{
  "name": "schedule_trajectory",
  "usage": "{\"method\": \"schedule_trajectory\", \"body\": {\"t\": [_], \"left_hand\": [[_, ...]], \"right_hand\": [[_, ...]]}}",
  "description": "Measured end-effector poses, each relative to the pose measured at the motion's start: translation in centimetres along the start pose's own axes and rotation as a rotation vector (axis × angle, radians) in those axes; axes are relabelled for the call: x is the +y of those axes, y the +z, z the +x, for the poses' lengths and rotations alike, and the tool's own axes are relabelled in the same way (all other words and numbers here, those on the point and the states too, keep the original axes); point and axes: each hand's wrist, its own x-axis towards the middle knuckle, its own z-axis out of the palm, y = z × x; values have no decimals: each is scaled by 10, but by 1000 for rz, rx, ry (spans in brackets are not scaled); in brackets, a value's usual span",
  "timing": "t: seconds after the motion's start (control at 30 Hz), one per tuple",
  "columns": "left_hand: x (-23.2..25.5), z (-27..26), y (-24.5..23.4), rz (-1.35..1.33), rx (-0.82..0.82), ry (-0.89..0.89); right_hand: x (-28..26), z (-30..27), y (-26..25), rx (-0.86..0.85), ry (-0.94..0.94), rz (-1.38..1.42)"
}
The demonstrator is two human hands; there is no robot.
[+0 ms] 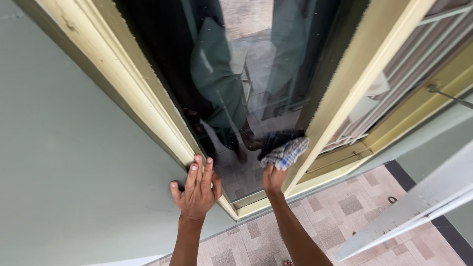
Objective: The person cleans a glass door by spraying cleaner and wiping the surface with a cloth. They repeatedly spray the glass and wipe different sections, including the frame, using a checkered cloth and a purple spray bottle.
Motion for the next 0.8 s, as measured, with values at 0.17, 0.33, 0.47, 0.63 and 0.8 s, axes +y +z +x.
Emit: {"method": "schedule_trajectory", "body": {"t": [0.17,0.33,0.47,0.63,0.8], "left_hand": [[-1,4,-4,-43,21,-3],[-3,9,-7,-38,21,-1],[-3,4,-11,-43,10,-7],[-4,7,-6,-53,39,-13],[-2,2,-1,-75,34,-17]], "right_hand": [[-78,54,1,207,-84,-97],[-173,179,-18,482,-515,-140],[-233,240,-43,472,-587,-49],[-226,223,-62,375,-691,-80],[-121,153,-54,48,-304,52]]}}
